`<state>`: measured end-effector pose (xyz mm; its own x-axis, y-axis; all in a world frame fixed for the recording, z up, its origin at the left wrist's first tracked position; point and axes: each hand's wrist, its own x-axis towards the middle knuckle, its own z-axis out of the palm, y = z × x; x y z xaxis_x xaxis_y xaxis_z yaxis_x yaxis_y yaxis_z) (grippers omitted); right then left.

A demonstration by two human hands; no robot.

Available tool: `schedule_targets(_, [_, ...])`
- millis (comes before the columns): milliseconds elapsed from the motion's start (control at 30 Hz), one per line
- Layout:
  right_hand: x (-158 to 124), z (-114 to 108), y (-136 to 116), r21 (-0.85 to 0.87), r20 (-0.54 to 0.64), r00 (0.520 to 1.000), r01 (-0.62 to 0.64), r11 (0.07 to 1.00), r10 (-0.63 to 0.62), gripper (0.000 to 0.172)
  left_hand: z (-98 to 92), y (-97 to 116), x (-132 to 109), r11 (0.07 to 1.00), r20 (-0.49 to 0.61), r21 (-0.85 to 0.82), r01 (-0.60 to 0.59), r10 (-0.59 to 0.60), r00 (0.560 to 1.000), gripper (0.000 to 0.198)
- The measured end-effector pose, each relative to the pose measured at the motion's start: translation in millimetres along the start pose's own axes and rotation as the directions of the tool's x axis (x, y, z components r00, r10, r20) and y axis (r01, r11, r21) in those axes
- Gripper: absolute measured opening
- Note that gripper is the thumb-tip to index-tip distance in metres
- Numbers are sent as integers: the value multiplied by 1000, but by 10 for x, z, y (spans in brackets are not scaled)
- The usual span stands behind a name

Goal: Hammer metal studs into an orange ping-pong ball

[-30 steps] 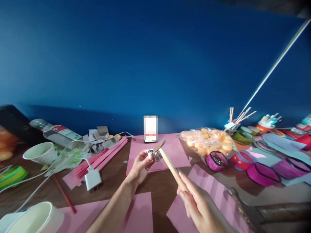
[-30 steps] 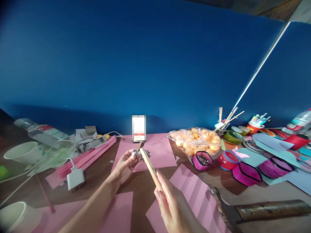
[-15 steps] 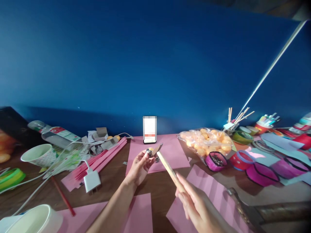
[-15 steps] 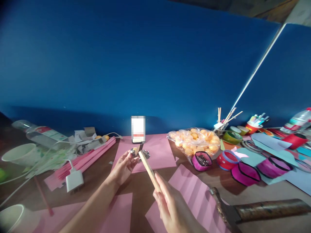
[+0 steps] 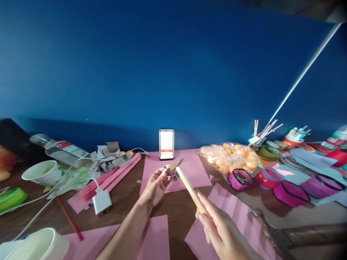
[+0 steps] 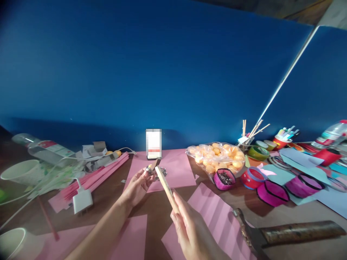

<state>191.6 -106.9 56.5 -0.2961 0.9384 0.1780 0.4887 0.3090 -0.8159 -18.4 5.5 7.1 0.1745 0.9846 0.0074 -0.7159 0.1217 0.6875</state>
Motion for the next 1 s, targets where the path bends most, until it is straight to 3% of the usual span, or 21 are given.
schedule_targets(67, [2, -9, 4, -14, 44, 998, 49, 999, -48, 46, -6, -1, 6, 1000, -39, -28, -4, 3, 999, 16])
schedule_targets(133, [0, -16, -8, -13, 34, 999, 20, 1000, -20, 45, 7, 11, 2, 999, -66, -39, 0, -2, 998, 15])
schedule_targets(233, [-3, -18, -33, -7, -34, 998, -61, 998, 61, 45, 45, 38, -21, 999, -24, -19, 36, -36, 999, 19])
schedule_targets(333, [9, -13, -32, -15, -4, 999, -33, 999, 33, 46, 64, 45, -38, 997, 14, -27, 68, -68, 998, 16])
schedule_targets(433, [17, -2, -23, 11, 31, 998, -46, 999, 45, 45, 54, 30, -35, 996, -2, -48, 76, -76, 997, 12])
schedule_targets(533, [14, 10, -27, 16, -35, 997, -74, 997, 75, 46, 49, 19, -29, 994, -12, -42, 99, -100, 995, 16])
schedule_targets(700, [33, 8, -18, -86, -18, 998, 54, 995, -56, 45, 45, 14, -29, 986, -5, -91, 139, -140, 990, 18])
schedule_targets(833, [45, 14, -12, -129, -50, 997, 60, 990, -67, 46, 25, 11, -22, 984, -10, -95, 149, -151, 989, 18])
schedule_targets(1000, [39, 16, -27, -180, -9, 997, 78, 981, -81, 46, 29, 20, -31, 982, 13, -67, 174, -174, 985, 22])
